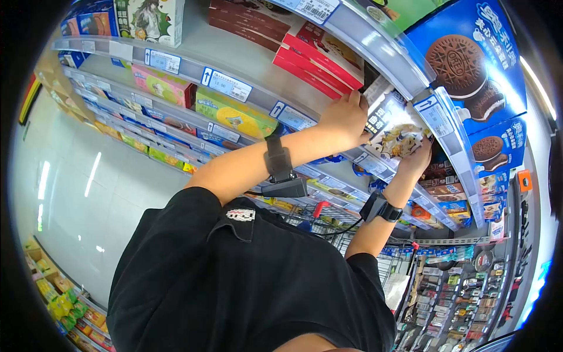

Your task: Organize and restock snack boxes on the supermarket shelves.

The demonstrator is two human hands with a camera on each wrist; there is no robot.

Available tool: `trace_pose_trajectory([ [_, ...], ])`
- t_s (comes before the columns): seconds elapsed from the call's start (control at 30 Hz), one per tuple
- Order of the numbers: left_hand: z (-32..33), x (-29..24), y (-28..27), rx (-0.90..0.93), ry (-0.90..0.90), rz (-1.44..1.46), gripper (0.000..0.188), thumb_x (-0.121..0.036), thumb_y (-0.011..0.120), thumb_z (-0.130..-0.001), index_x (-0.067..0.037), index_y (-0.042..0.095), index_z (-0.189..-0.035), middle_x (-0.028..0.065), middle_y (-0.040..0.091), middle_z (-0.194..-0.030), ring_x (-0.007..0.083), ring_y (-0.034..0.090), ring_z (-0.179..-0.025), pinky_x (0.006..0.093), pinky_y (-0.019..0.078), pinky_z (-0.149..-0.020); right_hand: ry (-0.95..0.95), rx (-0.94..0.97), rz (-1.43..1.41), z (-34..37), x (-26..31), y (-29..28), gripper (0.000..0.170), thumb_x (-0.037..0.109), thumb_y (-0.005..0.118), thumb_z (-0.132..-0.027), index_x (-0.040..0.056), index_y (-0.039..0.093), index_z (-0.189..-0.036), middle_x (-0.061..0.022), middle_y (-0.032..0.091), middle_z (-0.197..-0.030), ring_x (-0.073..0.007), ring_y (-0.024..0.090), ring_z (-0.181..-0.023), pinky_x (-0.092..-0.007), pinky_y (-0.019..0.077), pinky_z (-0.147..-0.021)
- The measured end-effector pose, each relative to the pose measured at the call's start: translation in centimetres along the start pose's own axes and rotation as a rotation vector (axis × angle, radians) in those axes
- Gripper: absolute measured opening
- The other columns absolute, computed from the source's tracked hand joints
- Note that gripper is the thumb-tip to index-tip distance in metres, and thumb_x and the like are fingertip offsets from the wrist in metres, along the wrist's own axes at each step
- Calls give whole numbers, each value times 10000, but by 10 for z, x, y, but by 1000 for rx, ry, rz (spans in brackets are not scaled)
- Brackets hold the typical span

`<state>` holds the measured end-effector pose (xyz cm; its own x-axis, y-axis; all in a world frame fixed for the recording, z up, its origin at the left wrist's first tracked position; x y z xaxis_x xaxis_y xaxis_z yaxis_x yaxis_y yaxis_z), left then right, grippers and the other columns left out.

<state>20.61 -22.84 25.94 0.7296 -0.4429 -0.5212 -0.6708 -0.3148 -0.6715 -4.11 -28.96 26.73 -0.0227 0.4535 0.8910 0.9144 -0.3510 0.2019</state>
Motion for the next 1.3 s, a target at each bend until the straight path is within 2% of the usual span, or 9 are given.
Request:
trace_pose_trajectory([
  [0.07,1,-3,-1,-1,0,147,692,-317,683,-702,124,408,-1159,250,460,-1094,374,537,-976,398,473,-807,91,-99,-191,7,7,3,347,229,512,-842,19,536,-1117,-91,566,-1090,-202,556,-987,-341,439,-826],
  [0.2,4,-14,-1,-73,14,313,840,-298,692,-681,176,281,-1240,296,401,-1158,415,483,-1035,424,433,-892,120,-184,-160,38,28,17,456,383,409,-872,51,507,-1168,-101,510,-1211,-236,489,-1104,-380,381,-914],
  [0.43,-7,-14,4,-291,51,602,862,-137,703,-657,32,193,-1331,270,379,-1171,407,395,-1125,425,341,-961,126,-62,-308,11,3,-14,595,477,343,-872,43,406,-1274,-121,439,-1289,-278,390,-1211,-450,270,-1017],
  [0.53,-9,-20,4,-212,34,606,862,-140,705,-655,33,200,-1332,264,378,-1182,409,394,-1127,424,342,-961,129,-3,-359,12,4,-16,597,491,319,-870,63,416,-1275,-104,435,-1309,-276,381,-1224,-440,262,-1026],
  [0.73,-1,-18,0,-165,130,421,855,-177,697,-675,71,196,-1323,291,401,-1184,426,450,-1076,425,383,-931,114,-97,-306,21,16,-10,528,448,323,-892,97,424,-1272,-84,479,-1275,-264,445,-1178,-413,313,-1010],
  [0.83,4,-11,-2,-88,54,30,805,-242,678,-709,115,247,-1288,291,504,-1086,407,553,-945,416,467,-811,47,-46,-276,18,15,-9,501,431,333,-905,102,422,-1272,-76,496,-1259,-257,468,-1155,-395,328,-1003],
  [0.93,2,-5,-4,141,-2,37,748,-284,656,-737,143,311,-1244,264,585,-940,371,617,-779,398,513,-663,34,-76,-279,19,13,-8,523,457,373,-923,84,398,-1289,-57,441,-1309,-228,442,-1172,-349,301,-1010],
  [1.13,25,-27,-7,-52,117,-120,618,-239,654,-744,133,391,-1160,199,596,-821,318,626,-726,371,518,-601,68,-245,-367,34,18,-7,565,499,330,-901,81,406,-1274,-69,461,-1281,-248,453,-1164,-414,342,-989],
  [1.3,26,-26,-14,-192,264,-148,360,-184,676,-680,8,537,-951,112,590,-807,264,619,-730,332,492,-691,-88,-307,-430,34,20,-36,454,432,353,-858,37,546,-971,-136,593,-949,-277,596,-872,-413,496,-773],
])
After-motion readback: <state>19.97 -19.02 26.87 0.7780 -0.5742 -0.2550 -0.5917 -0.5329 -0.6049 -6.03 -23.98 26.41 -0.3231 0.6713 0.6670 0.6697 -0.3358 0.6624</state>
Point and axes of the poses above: each hand's wrist, its own z-axis away from the middle knuckle, its own y-axis out of the palm, x = y × z, the point moved 5 cm from there along -z, towards the middle knuckle
